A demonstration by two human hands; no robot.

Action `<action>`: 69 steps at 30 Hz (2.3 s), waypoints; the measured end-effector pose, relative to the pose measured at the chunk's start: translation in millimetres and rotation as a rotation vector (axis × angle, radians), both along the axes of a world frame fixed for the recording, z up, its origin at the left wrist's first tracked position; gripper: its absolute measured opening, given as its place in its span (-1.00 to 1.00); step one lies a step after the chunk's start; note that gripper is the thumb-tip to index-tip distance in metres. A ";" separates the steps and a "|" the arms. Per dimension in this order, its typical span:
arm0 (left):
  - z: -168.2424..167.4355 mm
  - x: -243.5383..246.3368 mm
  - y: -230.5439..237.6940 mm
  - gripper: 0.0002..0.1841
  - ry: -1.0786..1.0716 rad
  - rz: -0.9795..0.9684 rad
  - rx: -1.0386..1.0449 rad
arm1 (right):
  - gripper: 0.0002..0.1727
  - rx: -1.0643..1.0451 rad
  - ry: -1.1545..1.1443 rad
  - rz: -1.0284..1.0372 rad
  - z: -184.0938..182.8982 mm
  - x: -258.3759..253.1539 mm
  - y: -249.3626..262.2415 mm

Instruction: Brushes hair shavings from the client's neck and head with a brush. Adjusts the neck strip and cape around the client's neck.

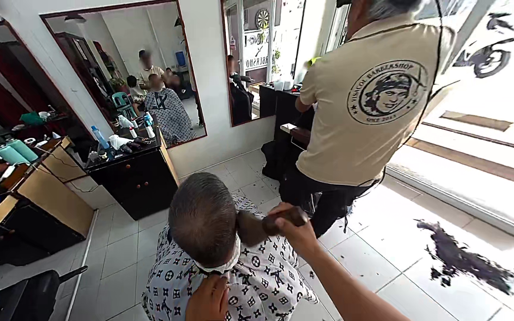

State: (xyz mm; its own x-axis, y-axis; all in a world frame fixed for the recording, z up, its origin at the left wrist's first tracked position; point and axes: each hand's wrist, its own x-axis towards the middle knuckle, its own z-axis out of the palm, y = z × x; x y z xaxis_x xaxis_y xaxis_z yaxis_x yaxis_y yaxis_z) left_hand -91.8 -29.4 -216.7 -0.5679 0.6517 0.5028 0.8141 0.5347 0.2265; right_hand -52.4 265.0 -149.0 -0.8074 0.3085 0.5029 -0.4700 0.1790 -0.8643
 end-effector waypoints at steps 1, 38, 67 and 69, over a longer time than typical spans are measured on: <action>0.6 1.3 -2.1 -0.74 -0.061 0.076 0.046 | -0.69 0.107 -0.142 0.113 -2.3 7.1 -4.1; -13.3 -13.3 -61.2 -0.23 -0.582 0.432 0.542 | -0.51 0.879 -0.694 -0.260 -13.4 68.8 -5.6; -49.5 -13.0 -74.2 -0.65 -0.350 0.561 0.606 | -0.58 1.867 -0.240 0.592 95.7 -66.2 -196.5; -48.5 -0.7 -70.1 -0.63 -0.317 0.625 0.535 | -0.59 1.916 -0.331 0.632 89.6 -69.9 -203.5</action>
State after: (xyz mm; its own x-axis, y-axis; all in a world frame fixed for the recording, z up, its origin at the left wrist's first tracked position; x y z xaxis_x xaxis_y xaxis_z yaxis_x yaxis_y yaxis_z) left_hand -92.5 -99.6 -265.2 -0.9063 -0.1028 0.4100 0.2645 0.6187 0.7398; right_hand -122.2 61.5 -59.5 -0.6777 -0.6287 -0.3813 -0.7154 0.6837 0.1443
